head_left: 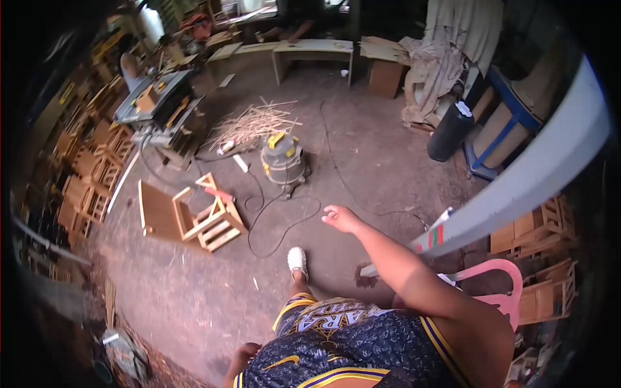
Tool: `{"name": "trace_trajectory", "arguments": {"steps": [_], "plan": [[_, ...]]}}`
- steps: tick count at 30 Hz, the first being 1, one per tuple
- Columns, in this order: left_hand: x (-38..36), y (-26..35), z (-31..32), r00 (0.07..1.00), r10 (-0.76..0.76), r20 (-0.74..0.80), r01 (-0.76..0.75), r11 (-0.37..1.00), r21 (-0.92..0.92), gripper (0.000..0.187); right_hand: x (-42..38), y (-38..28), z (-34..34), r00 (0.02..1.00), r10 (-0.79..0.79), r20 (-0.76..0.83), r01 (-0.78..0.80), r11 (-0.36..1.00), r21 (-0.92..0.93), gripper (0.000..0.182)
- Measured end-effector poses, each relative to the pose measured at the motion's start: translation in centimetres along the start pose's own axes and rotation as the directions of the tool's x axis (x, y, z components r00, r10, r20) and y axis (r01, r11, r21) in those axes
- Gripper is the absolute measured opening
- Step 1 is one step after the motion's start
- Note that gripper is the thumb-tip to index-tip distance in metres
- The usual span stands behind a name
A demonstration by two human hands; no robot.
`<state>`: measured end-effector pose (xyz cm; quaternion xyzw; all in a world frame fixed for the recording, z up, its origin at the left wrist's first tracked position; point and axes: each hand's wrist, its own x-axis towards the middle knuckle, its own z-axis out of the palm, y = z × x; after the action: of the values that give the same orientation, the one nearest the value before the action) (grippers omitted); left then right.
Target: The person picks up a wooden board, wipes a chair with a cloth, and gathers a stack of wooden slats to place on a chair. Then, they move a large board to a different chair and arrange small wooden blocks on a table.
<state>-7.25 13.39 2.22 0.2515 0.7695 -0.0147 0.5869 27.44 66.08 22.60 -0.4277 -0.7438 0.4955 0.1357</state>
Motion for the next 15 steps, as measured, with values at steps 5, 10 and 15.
{"name": "trace_trajectory", "arguments": {"steps": [5, 10, 15], "plan": [[12.2, 19.3, -10.7, 0.982, 0.161, 0.095, -0.172, 0.977, 0.125, 0.043, 9.2, 12.7, -8.8, 0.926, 0.377, 0.0, -0.347, 0.851, -0.394, 0.056], [19.1, 48.0, -32.8, 0.874, 0.48, -0.077, -0.425, 0.83, 0.361, 0.051, 5.0, 23.0, -16.5, 0.865, 0.475, -0.163, -0.493, 0.866, -0.089, 0.044], [20.3, 77.7, -43.0, 0.75, 0.629, -0.203, -0.648, 0.761, -0.035, 0.037, 5.1, 25.6, -24.1, 0.596, 0.717, -0.361, -0.478, 0.678, 0.558, 0.024]]}}
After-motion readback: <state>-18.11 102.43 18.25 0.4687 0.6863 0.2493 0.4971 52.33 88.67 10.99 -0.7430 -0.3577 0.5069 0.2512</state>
